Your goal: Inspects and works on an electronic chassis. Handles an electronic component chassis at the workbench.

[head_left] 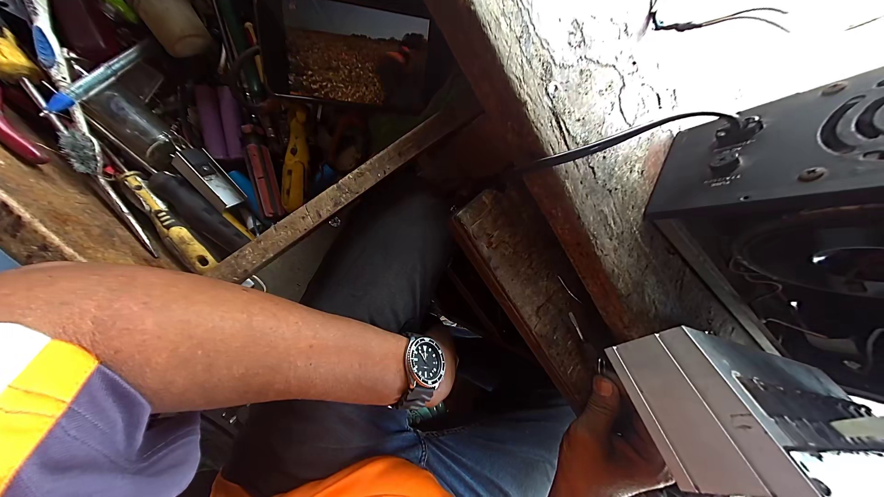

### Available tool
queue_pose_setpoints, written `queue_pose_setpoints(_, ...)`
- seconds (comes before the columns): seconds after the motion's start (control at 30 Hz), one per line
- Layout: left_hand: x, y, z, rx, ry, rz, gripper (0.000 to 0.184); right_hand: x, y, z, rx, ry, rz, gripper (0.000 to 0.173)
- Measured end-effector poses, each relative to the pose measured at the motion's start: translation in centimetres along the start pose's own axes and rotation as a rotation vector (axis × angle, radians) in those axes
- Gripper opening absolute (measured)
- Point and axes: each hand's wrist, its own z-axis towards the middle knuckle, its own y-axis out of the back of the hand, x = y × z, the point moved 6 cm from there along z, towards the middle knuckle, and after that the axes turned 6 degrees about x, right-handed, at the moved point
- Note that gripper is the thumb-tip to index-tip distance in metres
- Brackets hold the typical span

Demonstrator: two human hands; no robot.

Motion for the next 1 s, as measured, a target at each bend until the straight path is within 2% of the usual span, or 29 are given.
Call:
queue_pose_setpoints(0.33,-0.03,-0.41,0.74,-0.006,0.076,-0.075,0.019,0.01,0.00,0.03,-0.002,0.010,-0.014,0.015)
queue_pose_setpoints(0.5,-0.10,0.13,0.18,0.073,0.040,-0.024,0.017,-0.20,0.02,0.01,0.008,0.025,-0.004,0.015)
queue_pose_setpoints(0.77,-0.08,0.01,0.45,0.075,0.057,-0.018,0.019,-0.13,0.02,-0.04,0.013,0.027,-0.033,0.016)
queue_pose_setpoints(0.9,-0.02,-0.01,0.18,0.056,0.022,0.020,0.017,0.00,-0.02,-0.03,0.006,0.009,-0.021,0.016)
queue_pose_setpoints(1.0,0.14,-0.31,0.38,-0.021,0.006,-0.010,0.016,-0.17,-0.01,-0.12,0.004,-0.006,0.023,0.014)
